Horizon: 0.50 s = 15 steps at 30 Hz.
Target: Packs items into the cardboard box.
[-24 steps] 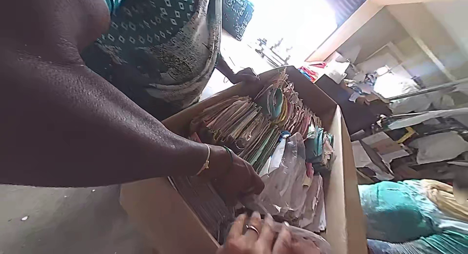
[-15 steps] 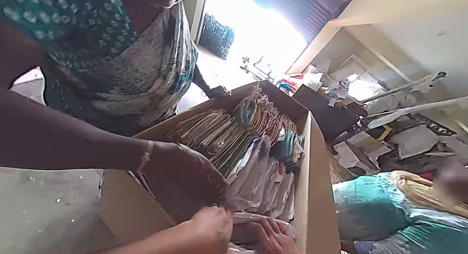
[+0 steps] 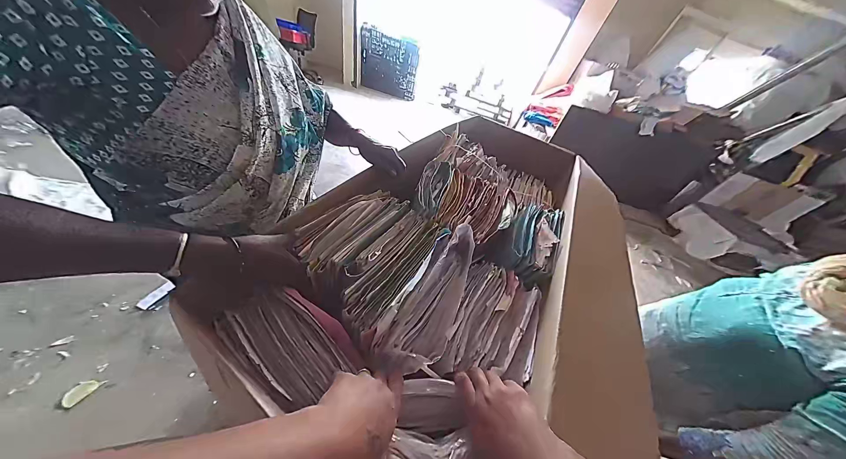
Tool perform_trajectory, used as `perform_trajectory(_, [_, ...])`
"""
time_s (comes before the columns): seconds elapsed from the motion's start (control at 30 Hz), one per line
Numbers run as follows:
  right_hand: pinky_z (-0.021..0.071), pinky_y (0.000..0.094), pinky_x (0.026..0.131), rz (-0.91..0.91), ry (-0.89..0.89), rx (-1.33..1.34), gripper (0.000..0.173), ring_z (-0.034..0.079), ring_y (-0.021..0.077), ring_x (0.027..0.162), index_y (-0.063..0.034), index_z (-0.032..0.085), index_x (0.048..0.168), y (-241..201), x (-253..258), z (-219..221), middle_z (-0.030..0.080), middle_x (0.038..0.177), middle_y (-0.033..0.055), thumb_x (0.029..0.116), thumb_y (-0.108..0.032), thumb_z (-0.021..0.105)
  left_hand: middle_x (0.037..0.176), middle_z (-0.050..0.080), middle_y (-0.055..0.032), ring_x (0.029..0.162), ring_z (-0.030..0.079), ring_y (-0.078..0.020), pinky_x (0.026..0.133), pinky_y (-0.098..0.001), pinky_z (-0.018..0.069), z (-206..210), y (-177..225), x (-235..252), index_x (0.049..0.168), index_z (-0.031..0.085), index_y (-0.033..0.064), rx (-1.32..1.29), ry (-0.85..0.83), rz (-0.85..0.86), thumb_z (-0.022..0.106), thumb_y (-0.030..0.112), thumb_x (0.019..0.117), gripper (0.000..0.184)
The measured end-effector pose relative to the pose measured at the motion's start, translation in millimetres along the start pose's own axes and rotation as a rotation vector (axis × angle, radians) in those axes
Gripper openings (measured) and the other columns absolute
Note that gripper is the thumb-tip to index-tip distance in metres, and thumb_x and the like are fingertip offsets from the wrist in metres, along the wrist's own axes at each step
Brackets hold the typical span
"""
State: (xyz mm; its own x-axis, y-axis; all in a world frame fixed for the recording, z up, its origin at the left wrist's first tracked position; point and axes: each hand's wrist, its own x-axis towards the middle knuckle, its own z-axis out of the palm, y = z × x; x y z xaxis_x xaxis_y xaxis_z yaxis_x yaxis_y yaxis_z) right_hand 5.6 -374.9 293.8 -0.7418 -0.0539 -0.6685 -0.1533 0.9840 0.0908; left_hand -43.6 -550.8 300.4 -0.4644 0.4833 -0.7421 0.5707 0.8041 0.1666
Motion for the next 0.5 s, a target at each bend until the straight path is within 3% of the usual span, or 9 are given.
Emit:
perform_trajectory(0.07, [0.0521, 0.0576, 0.085, -0.079, 0.066, 0.022, 0.066, 0.061, 0.0456, 0.118, 0.0039, 0.053, 0.134, 3.9, -0.1, 5.3, 0.059, 0.130, 0.0278, 0.0767, -0.014, 0.081, 0.131, 0.057, -0.0282, 0.118, 0.060, -0.0476, 0.088, -0.0615, 0.0514, -2.3, -2.9, 2.7, 0.146, 0.041, -0.0004, 0.014, 0.004, -0.007, 0.069, 0.001, 0.0864, 0.066])
perform_trajectory(0.17, [0.0545, 0.0532, 0.066, -0.162, 0.311, 0.020, 0.051, 0.070, 0.0425, 0.094, 0.0037, 0.065, 0.114, 10.3, -0.8, 23.0, 0.068, 0.106, 0.0252, 0.0681, -0.010, 0.084, 0.125, 0.062, -0.0259, 0.113, 0.063, -0.0464, 0.084, -0.0607, 0.0536, -4.0, -11.7, 10.6, 0.144, 0.047, 0.0043, 0.005, 0.024, 0.022, 0.069, 0.001, 0.0870, 0.061])
perform_trajectory(0.27, [0.0543, 0.0490, 0.060, -0.160, 0.405, 0.002, 0.049, 0.071, 0.0401, 0.085, 0.0027, 0.068, 0.108, 7.7, 3.1, 28.8, 0.069, 0.098, 0.0234, 0.0637, -0.008, 0.085, 0.125, 0.063, -0.0245, 0.109, 0.065, -0.0458, 0.081, -0.0603, 0.0541, -3.8, -23.9, 16.1, 0.141, 0.049, 0.0048, 0.039, 0.034, 0.109, 0.069, 0.002, 0.0869, 0.058])
perform_trajectory(0.33, [0.0548, 0.0537, 0.070, -0.078, 0.246, 0.059, 0.050, 0.068, 0.0442, 0.097, 0.0046, 0.064, 0.117, 4.4, 3.8, 16.5, 0.066, 0.108, 0.0272, 0.0715, -0.008, 0.082, 0.128, 0.061, -0.0261, 0.109, 0.064, -0.0472, 0.082, -0.0615, 0.0537, -2.6, -32.9, 18.8, 0.144, 0.048, 0.0029, 0.048, 0.052, 0.188, 0.072, 0.010, 0.0873, 0.062])
perform_trajectory(0.4, [0.0522, 0.0594, 0.083, 0.064, 0.007, 0.132, 0.059, 0.064, 0.0466, 0.110, 0.0056, 0.057, 0.129, 2.8, 7.6, -2.0, 0.062, 0.121, 0.0291, 0.0798, -0.017, 0.080, 0.129, 0.060, -0.0285, 0.110, 0.064, -0.0493, 0.081, -0.0625, 0.0538, 2.2, -43.4, 22.5, 0.144, 0.048, 0.0001, 0.046, 0.109, 0.292, 0.075, 0.016, 0.0851, 0.067])
perform_trajectory(0.5, [0.0503, 0.0613, 0.087, 0.219, -0.131, 0.215, 0.082, 0.062, 0.0457, 0.112, -0.0002, 0.047, 0.141, 1.1, 11.6, -11.8, 0.058, 0.131, 0.0265, 0.0753, -0.030, 0.087, 0.131, 0.057, -0.0315, 0.111, 0.064, -0.0495, 0.081, -0.0605, 0.0549, 1.6, -63.2, 32.7, 0.140, 0.048, -0.0072, 0.078, 0.127, 0.525, 0.079, 0.034, 0.0837, 0.076])
